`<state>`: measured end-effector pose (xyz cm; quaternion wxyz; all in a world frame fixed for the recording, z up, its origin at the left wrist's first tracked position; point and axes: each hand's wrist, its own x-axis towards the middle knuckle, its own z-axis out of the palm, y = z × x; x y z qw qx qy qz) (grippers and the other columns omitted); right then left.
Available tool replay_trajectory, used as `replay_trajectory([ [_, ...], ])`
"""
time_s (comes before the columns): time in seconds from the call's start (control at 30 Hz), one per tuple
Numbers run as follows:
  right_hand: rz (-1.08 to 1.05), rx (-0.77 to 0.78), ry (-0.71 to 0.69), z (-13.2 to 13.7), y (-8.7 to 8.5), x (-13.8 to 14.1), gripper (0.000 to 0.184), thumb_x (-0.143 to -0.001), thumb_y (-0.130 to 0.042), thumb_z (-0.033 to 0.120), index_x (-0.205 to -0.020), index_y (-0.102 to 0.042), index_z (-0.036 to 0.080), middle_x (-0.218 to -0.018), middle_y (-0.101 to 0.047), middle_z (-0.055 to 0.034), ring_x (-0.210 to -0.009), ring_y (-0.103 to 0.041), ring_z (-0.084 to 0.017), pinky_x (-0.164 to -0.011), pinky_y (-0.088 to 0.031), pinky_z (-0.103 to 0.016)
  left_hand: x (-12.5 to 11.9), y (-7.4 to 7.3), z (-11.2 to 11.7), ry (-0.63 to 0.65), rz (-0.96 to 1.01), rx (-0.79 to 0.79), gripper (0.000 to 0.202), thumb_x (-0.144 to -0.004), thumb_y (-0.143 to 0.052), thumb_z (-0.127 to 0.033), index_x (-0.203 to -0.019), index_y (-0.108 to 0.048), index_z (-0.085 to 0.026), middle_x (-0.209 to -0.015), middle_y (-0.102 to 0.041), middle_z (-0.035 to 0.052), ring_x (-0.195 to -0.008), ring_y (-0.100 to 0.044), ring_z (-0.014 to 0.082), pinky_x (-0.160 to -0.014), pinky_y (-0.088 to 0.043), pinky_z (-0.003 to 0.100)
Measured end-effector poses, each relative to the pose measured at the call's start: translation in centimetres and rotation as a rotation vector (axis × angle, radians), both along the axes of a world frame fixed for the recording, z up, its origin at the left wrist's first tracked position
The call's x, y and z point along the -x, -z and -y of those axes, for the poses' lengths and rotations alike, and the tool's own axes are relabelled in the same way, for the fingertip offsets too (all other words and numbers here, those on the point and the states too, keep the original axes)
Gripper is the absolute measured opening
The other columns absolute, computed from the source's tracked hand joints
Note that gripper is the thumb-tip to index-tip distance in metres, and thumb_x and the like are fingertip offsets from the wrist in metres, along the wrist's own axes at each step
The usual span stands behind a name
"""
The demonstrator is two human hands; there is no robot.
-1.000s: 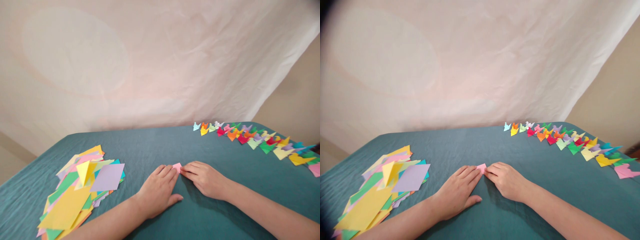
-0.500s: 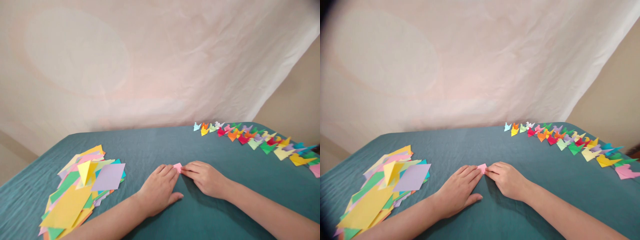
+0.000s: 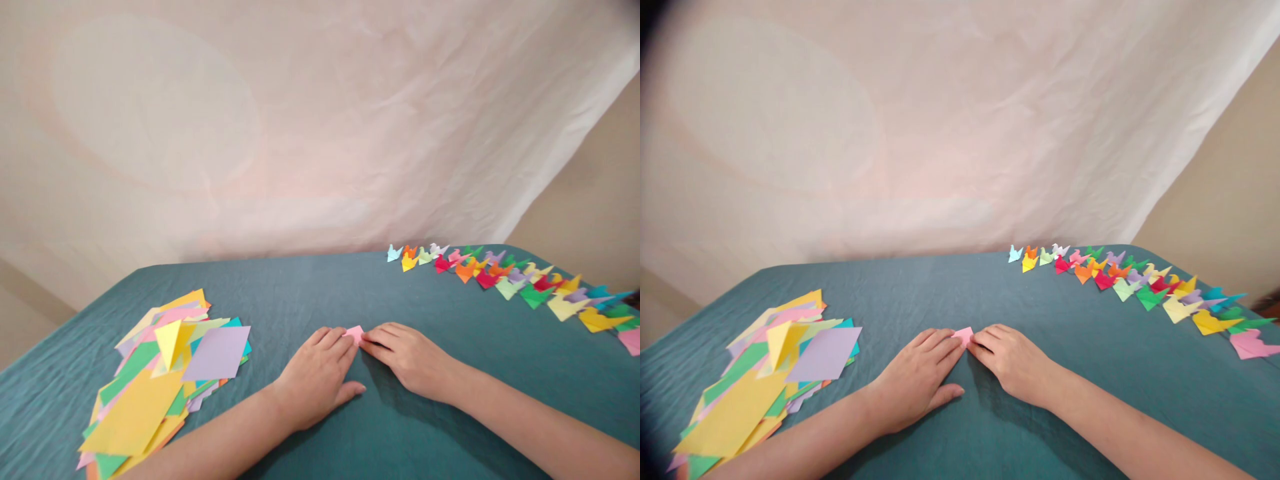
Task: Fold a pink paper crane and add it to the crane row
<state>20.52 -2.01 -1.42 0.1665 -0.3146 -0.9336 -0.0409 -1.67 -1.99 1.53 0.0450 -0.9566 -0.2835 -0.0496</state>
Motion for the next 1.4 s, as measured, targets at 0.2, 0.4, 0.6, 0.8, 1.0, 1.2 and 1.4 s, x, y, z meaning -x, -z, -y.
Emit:
replay_trajectory([
  [0.2,0.025,-0.023,-0.005,0.2,-0.2,0.1,0.03,-0.087,-0.046,0.013,-0.115,-0.056,0.011,-0.105,-0.061,-0.0129,-0.1,-0.054,-0.022,-0.085,-0.048,-0.038,0.0,-0.1,0.0,-0.007,0.002,0.016,0.054,-0.088,-0.042,-0.051,-0.125,-0.044,-0.013,-0.123,-0.052,0.009,-0.117,-0.041,0.0261,-0.099,-0.029,0.038],
  [0.4,0.057,-0.04,-0.004,0.4,-0.5,0.5,0.029,-0.085,-0.047,0.012,-0.113,-0.056,0.009,-0.103,-0.061,-0.0146,-0.097,-0.055,-0.024,-0.083,-0.049,-0.04,-0.1,-0.2,-0.1,-0.01,0.01,0.02,0.052,-0.088,-0.042,-0.05,-0.124,-0.045,-0.013,-0.122,-0.052,0.0084,-0.117,-0.041,0.0258,-0.1,-0.028,0.038],
  [0.6,0.06,-0.013,-0.012,0.6,-0.8,0.3,0.027,-0.086,-0.043,0.008,-0.109,-0.059,0.007,-0.103,-0.061,-0.0159,-0.101,-0.055,-0.024,-0.085,-0.05,-0.04,-0.1,-0.2,-0.1,-0.014,0.011,0.029,0.048,-0.089,-0.042,-0.048,-0.121,-0.048,-0.014,-0.12,-0.053,0.0079,-0.117,-0.041,0.0256,-0.1,-0.028,0.038],
  [0.8,0.05,0.021,-0.016,0.3,-0.6,-0.1,0.028,-0.086,-0.045,0.008,-0.109,-0.06,0.005,-0.106,-0.062,-0.0164,-0.103,-0.055,-0.025,-0.087,-0.049,-0.039,-0.1,-0.2,-0.1,-0.012,0.018,0.019,0.046,-0.088,-0.043,-0.047,-0.12,-0.049,-0.015,-0.118,-0.054,0.0077,-0.117,-0.041,0.0246,-0.099,-0.029,0.038],
  [1.0,-0.208,0.145,-0.007,-0.3,-0.4,-0.9,0.036,-0.086,-0.034,0.004,-0.106,-0.063,0.011,-0.106,-0.065,-0.0102,-0.099,-0.059,-0.017,-0.089,-0.049,-0.031,-0.2,-0.5,-0.1,-0.002,0.025,0.015,0.043,-0.088,-0.044,-0.047,-0.116,-0.051,-0.015,-0.116,-0.055,0.0075,-0.116,-0.043,0.024,-0.098,-0.031,0.038],
  [1.2,-0.149,0.079,0.0,-0.2,-0.1,-0.6,0.038,-0.088,-0.038,0.008,-0.12,-0.055,0.019,-0.115,-0.061,-0.0084,-0.103,-0.056,-0.019,-0.087,-0.049,-0.036,0.0,-0.4,-0.2,-0.005,0.037,0.009,0.046,-0.088,-0.044,-0.046,-0.122,-0.046,-0.015,-0.121,-0.052,0.0098,-0.119,-0.041,0.0251,-0.1,-0.03,0.039],
  [1.4,-0.063,0.016,-0.011,-0.2,0.5,-0.3,0.036,-0.087,-0.044,0.012,-0.121,-0.054,0.019,-0.115,-0.059,-0.0098,-0.101,-0.053,-0.021,-0.083,-0.049,-0.037,0.1,-0.2,-0.1,-0.039,0.049,0.009,0.047,-0.088,-0.043,-0.048,-0.122,-0.046,-0.016,-0.128,-0.046,0.012,-0.125,-0.034,0.0268,-0.102,-0.028,0.042],
])
